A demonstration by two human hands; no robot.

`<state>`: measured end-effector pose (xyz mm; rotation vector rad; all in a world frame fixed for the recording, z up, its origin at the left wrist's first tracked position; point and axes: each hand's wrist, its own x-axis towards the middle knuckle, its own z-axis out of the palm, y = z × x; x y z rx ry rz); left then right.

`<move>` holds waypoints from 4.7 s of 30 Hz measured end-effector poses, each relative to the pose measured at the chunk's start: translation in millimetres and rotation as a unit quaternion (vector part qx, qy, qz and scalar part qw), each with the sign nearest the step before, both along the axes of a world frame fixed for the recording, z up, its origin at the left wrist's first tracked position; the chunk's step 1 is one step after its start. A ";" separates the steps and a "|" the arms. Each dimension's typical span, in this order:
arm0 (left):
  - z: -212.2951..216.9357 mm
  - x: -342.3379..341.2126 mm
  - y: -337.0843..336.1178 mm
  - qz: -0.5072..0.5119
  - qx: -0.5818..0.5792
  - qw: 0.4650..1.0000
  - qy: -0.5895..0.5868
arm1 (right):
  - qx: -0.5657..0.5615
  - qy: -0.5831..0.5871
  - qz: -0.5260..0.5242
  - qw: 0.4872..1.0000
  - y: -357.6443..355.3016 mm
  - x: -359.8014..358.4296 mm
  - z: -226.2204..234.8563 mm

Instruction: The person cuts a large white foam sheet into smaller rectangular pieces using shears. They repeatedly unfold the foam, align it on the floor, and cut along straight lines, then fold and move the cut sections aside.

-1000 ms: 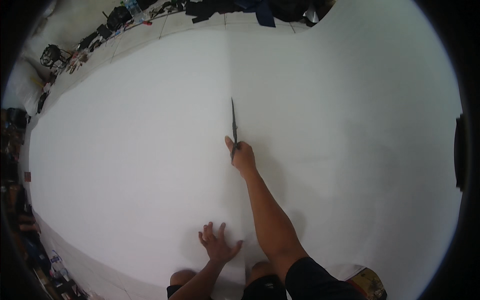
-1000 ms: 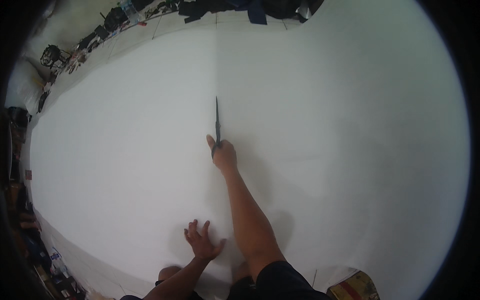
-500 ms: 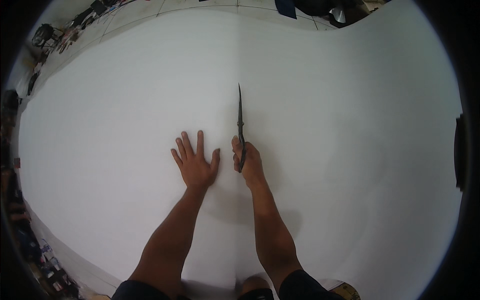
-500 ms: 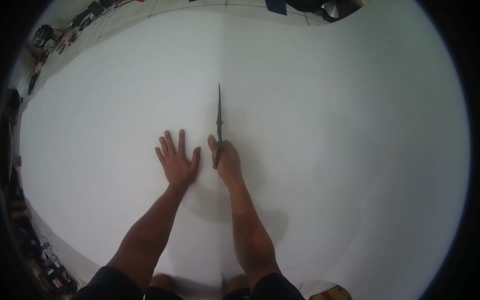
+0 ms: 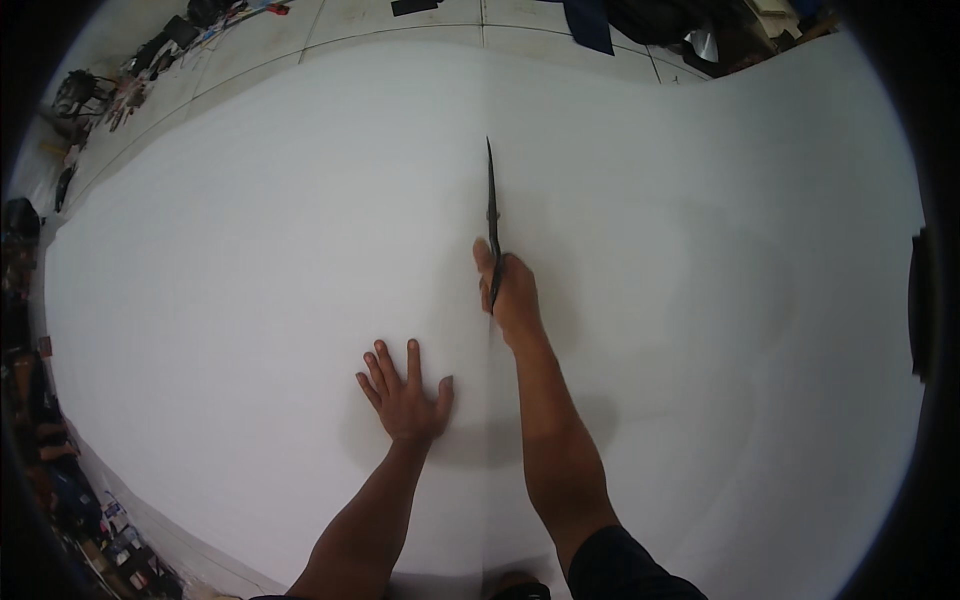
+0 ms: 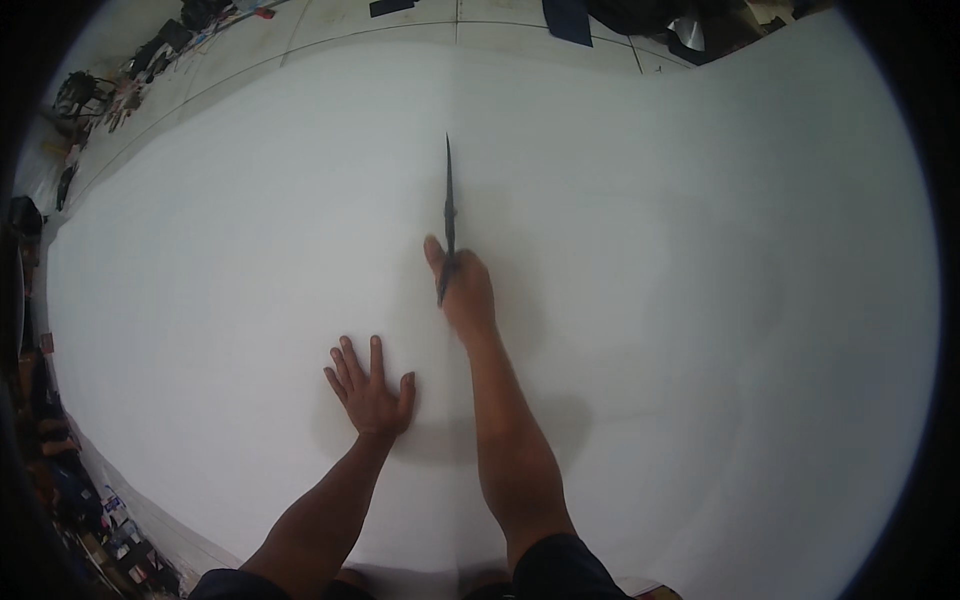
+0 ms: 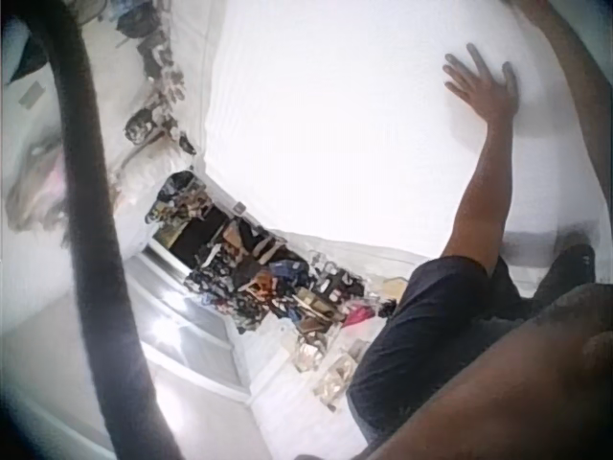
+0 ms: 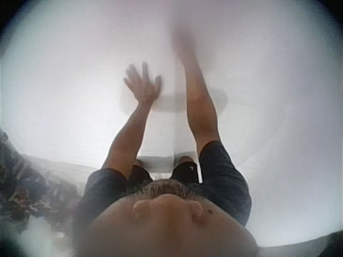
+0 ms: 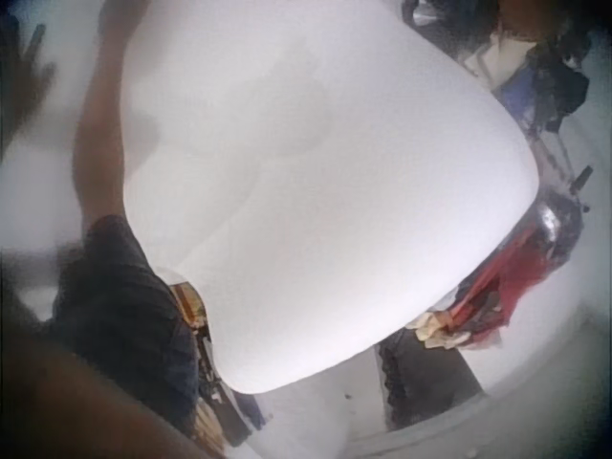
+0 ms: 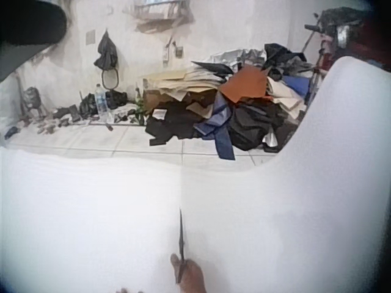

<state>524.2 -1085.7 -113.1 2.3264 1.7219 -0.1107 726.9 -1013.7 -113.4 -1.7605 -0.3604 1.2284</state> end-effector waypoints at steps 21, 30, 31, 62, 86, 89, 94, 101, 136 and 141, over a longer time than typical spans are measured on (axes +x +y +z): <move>-26.3 -2.5 3.0 -0.017 0.050 0.997 -0.057 | 0.102 -0.114 0.001 0.988 173.2 111.7 17.3; -23.3 5.5 -5.1 -0.032 0.095 0.992 -0.074 | 0.101 -0.199 0.018 0.975 -131.6 41.8 28.5; -24.3 -2.5 -5.1 -0.026 0.105 0.992 -0.065 | 0.068 -0.200 0.038 0.977 -172.6 14.4 43.9; 81.9 -388.4 -389.0 0.519 -0.173 0.679 -0.489 | -0.422 -0.140 0.157 0.882 -972.2 -250.8 -26.0; -13.9 -391.6 -425.9 0.657 -0.173 0.654 -0.333 | -0.195 -0.353 0.165 0.900 -575.6 -342.2 -38.1; -19.2 -396.3 -428.4 0.680 -0.140 0.614 -0.377 | -0.168 -0.333 0.151 0.915 -573.3 -342.8 -38.5; -19.2 -393.6 -427.1 0.717 -0.144 0.507 -0.455 | -0.133 -0.433 0.146 0.880 -582.8 -353.3 -38.9; -22.9 -402.1 -420.7 0.716 -0.147 0.457 -0.507 | -0.149 -0.384 0.171 0.895 -583.9 -353.8 -31.1; 378.3 -409.4 -489.4 0.321 -0.363 0.766 -0.422 | 0.199 -0.158 -0.391 0.885 -531.4 -79.9 508.9; 576.1 -387.3 -433.6 0.143 -0.319 0.824 -0.446 | 0.040 -0.450 -0.127 0.883 -544.8 -241.3 646.4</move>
